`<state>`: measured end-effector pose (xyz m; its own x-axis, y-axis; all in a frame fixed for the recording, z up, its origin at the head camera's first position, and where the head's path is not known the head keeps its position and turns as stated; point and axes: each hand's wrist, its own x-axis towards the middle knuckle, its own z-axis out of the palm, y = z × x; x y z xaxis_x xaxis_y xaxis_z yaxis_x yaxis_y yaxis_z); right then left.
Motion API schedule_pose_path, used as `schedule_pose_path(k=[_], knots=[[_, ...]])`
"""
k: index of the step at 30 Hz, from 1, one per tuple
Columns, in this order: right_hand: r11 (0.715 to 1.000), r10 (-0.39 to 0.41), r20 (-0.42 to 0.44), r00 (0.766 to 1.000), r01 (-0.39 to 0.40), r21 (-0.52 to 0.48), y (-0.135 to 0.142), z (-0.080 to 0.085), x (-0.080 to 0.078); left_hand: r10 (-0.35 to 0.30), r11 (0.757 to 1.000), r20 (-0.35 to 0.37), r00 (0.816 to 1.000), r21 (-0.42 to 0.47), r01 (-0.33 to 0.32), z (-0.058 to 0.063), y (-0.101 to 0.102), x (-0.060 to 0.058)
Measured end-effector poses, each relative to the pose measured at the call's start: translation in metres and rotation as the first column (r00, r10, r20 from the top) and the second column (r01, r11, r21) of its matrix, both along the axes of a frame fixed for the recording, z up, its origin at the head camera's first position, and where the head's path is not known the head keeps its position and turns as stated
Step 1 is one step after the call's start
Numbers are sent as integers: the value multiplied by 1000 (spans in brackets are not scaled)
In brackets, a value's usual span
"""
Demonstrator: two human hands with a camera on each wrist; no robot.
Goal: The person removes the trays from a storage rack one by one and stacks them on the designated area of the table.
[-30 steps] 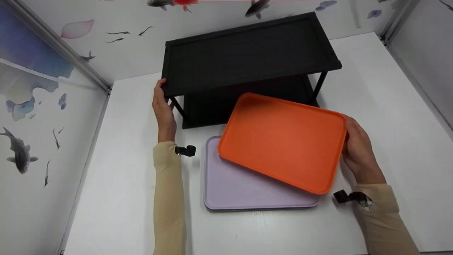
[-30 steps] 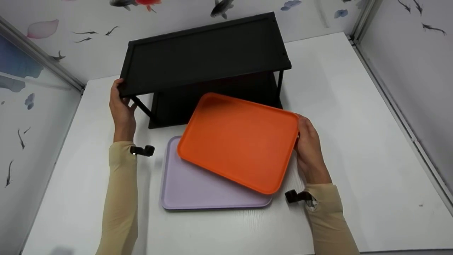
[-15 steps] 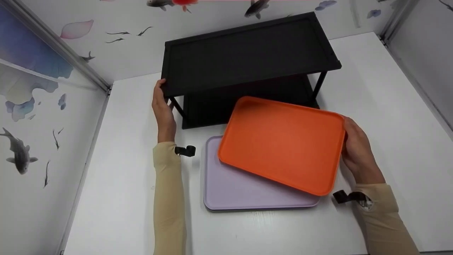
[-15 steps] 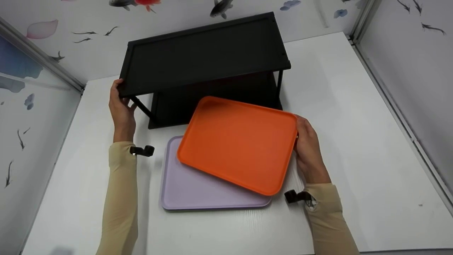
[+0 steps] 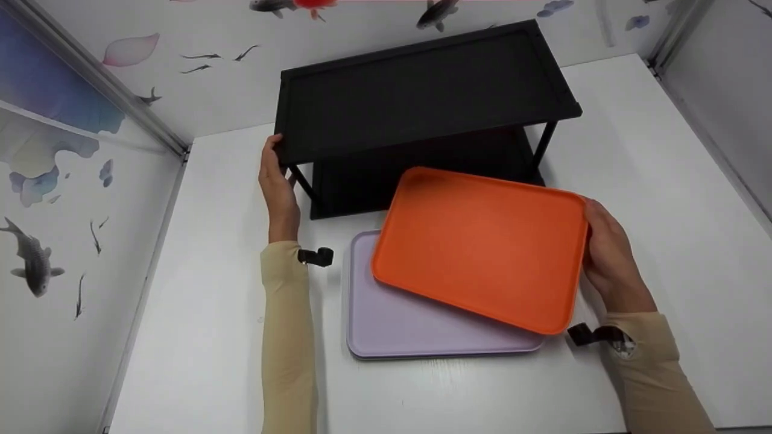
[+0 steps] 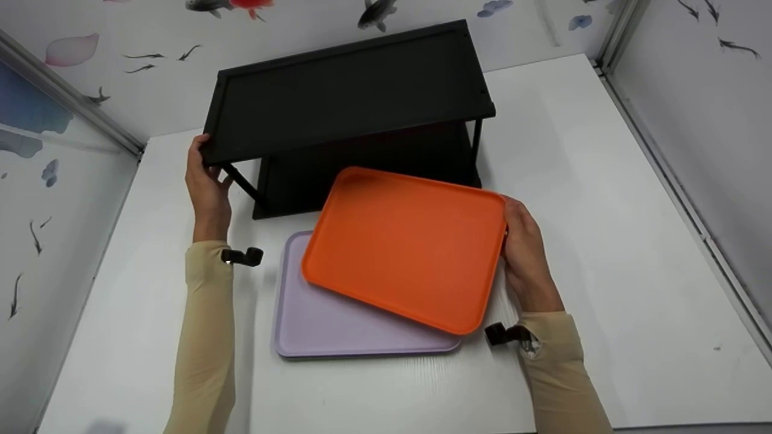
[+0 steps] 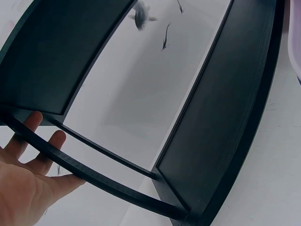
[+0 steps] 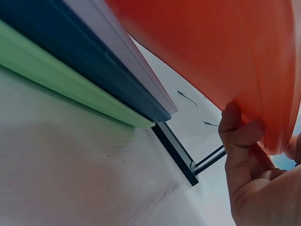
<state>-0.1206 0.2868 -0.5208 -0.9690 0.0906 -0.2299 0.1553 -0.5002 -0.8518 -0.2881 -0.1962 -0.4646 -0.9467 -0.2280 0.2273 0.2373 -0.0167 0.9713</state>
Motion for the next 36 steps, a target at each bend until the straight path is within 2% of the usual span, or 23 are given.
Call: schedule_pose_path(k=[7, 16, 20, 30, 36], knots=[[997, -1, 40, 999, -2, 76, -1, 1, -1, 0, 1000, 1, 1000, 3, 0, 1, 1, 0], [997, 33, 28, 999, -35, 72, -1, -1, -1, -1, 1000, 11, 1000, 12, 1, 2, 1, 0], [996, 45, 17, 999, -46, 75, -1, -2, -1, -2, 1000, 7, 1000, -12, 3, 1, 0, 0], [986, 65, 46, 997, -71, 148, -3, -3, -2, -8, 1000, -1, 1000, -20, 8, 0, -1, 0], [986, 87, 33, 996, -91, 139, -3, -3, -1, 0, 1000, 1, 1000, -23, 0, 0, 0, 0]])
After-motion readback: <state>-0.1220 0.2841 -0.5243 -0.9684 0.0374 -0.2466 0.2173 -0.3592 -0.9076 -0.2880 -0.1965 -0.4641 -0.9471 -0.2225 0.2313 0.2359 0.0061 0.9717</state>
